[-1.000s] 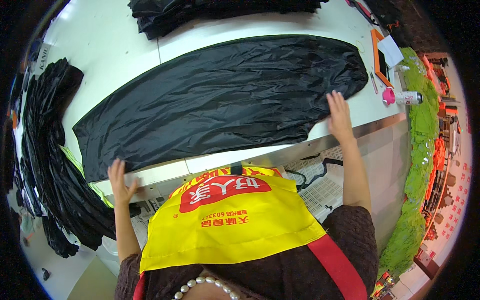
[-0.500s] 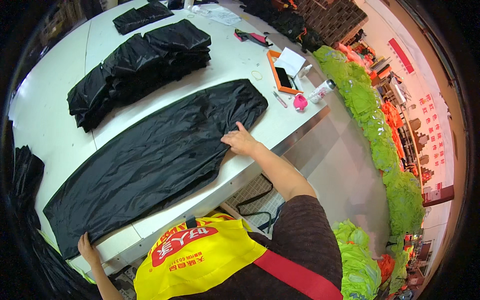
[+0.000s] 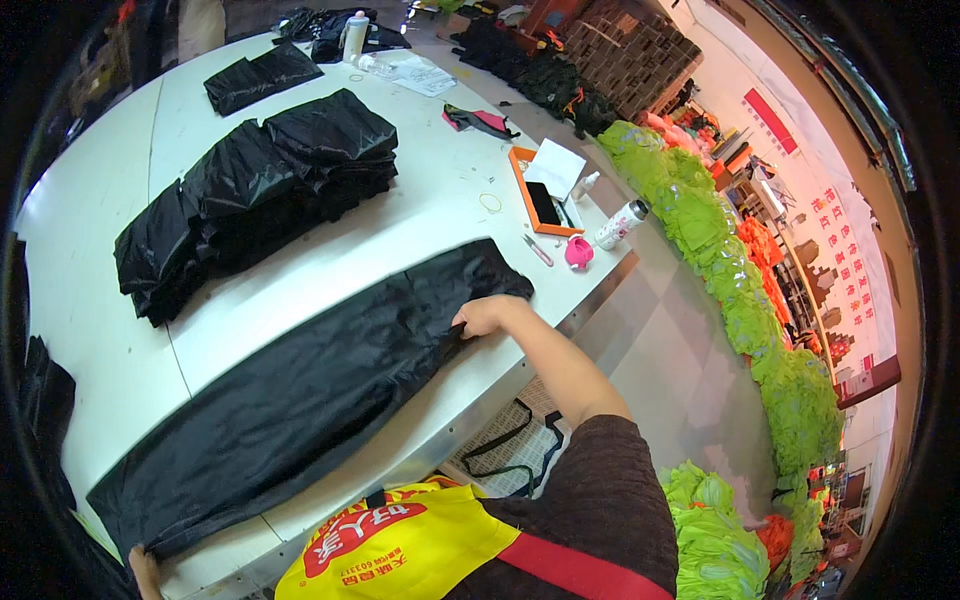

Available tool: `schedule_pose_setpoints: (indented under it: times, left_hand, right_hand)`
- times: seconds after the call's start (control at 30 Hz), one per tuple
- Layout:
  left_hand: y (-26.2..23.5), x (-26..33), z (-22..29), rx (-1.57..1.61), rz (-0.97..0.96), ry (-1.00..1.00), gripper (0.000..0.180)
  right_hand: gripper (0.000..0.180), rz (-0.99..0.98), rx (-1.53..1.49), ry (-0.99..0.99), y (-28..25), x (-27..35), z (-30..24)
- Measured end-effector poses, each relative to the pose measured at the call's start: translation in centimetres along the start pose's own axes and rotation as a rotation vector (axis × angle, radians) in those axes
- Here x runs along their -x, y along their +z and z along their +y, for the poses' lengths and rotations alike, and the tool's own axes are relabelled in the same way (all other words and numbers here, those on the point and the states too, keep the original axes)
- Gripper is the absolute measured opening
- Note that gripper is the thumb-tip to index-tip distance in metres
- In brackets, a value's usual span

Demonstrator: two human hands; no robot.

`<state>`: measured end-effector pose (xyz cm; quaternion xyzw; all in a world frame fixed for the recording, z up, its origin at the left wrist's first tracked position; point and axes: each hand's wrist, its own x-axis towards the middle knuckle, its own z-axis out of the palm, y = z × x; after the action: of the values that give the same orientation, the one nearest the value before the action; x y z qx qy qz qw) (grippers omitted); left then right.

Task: The person repeatedly picks up black trousers from a pile, unfolds them, and folds them into a compact rectangle on a white table. The folded trousers are stacked in a neat pile as the process continues.

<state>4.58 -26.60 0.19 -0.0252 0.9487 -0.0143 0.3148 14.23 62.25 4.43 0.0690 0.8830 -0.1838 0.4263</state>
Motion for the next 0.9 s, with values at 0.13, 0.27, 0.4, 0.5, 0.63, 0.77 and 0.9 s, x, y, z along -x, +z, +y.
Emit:
schedule_pose_setpoints:
  times: [0.13, 0.27, 0.4, 0.5, 0.63, 0.77, 0.9]
  left_hand:
    - [-1.8, -1.4, 2.3, 0.13, -0.01, -0.172, 0.034]
    - [-1.4, -2.7, 4.9, -0.13, 0.229, -0.247, 0.045]
    - [1.1, -5.7, 2.1, -0.332, 0.509, -0.264, 0.062]
    - [5.6, -6.1, -3.2, -0.318, 0.869, -0.399, 0.07]
    - [6.2, -9.0, -2.6, -0.166, 1.118, -0.53, 0.077]
    - [4.0, -11.7, -0.9, -0.07, 1.133, -0.531, 0.073]
    - [1.6, -12.5, -7.2, -0.001, 0.804, -0.189, 0.061]
  right_hand:
    - [0.044, 0.289, -0.01, -0.054, -4.2, -1.3, -0.4]
    - [0.048, 0.922, 0.551, -0.143, 1.0, -7.6, 1.5]
    - [0.042, 1.065, 0.491, -0.161, 2.7, -8.5, 3.3]
    - [0.049, 0.904, 0.52, 0.023, 0.5, -7.6, -0.1]
    - [0.071, 1.118, 0.618, 0.036, 1.0, -8.5, 0.6]
    - [0.073, 0.968, 0.501, -0.021, 1.3, -9.4, 3.1]
    - [0.069, 0.985, 0.383, -0.077, 1.4, -10.1, 3.8]
